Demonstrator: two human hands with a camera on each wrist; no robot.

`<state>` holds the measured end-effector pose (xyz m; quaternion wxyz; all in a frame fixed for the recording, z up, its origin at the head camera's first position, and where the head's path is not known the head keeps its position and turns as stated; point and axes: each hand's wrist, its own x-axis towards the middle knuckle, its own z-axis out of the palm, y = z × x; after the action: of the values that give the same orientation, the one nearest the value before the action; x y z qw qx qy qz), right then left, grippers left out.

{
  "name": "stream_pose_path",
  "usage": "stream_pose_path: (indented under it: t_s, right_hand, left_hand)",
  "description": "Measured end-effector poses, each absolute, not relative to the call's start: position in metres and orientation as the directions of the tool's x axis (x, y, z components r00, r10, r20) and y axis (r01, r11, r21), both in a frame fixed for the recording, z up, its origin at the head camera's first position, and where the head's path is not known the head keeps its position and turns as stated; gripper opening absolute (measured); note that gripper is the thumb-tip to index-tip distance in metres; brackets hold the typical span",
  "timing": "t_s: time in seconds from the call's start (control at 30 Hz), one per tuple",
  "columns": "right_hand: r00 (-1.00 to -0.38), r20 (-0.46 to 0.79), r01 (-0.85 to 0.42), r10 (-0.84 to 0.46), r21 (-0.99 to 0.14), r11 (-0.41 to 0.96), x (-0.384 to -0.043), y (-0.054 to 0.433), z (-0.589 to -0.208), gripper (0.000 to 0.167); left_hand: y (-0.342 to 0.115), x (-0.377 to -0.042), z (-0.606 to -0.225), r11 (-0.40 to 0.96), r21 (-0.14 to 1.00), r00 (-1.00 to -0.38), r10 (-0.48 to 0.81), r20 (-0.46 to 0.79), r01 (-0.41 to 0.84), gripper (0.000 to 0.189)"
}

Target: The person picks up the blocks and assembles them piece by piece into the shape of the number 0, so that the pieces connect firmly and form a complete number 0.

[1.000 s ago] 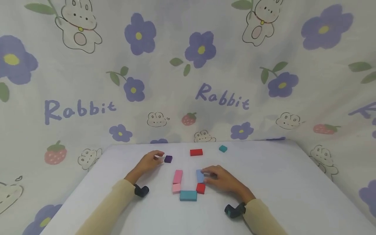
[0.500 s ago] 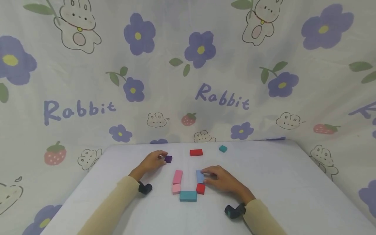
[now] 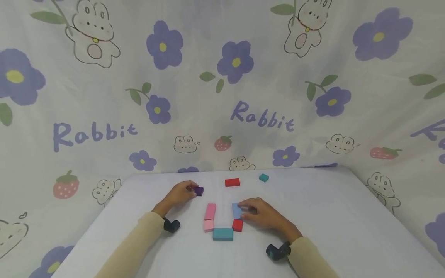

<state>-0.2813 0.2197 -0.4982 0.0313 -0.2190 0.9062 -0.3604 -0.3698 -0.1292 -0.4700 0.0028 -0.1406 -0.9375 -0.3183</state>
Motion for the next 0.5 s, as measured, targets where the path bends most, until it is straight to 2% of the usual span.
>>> stream_pose_path:
  t_s: [0.23,0.5]
  right_hand:
    - [-0.900,0.100,-0.377,-0.424,-0.668,0.642,-0.281,0.220,-0.501,0.043]
    - [-0.891,0.126,-0.406,-0.436,-0.651,0.642,-0.282,0.221,-0.499,0.042]
  left_hand:
    - [-0.128,-0.365,-0.468,0.725,0.636,-0.961,0.249,0.116,0.265,0.029]
    - [-0.115,-0.351,-0.457,0.647,0.698,-0.944,0.301,0.135,0.306,0.030]
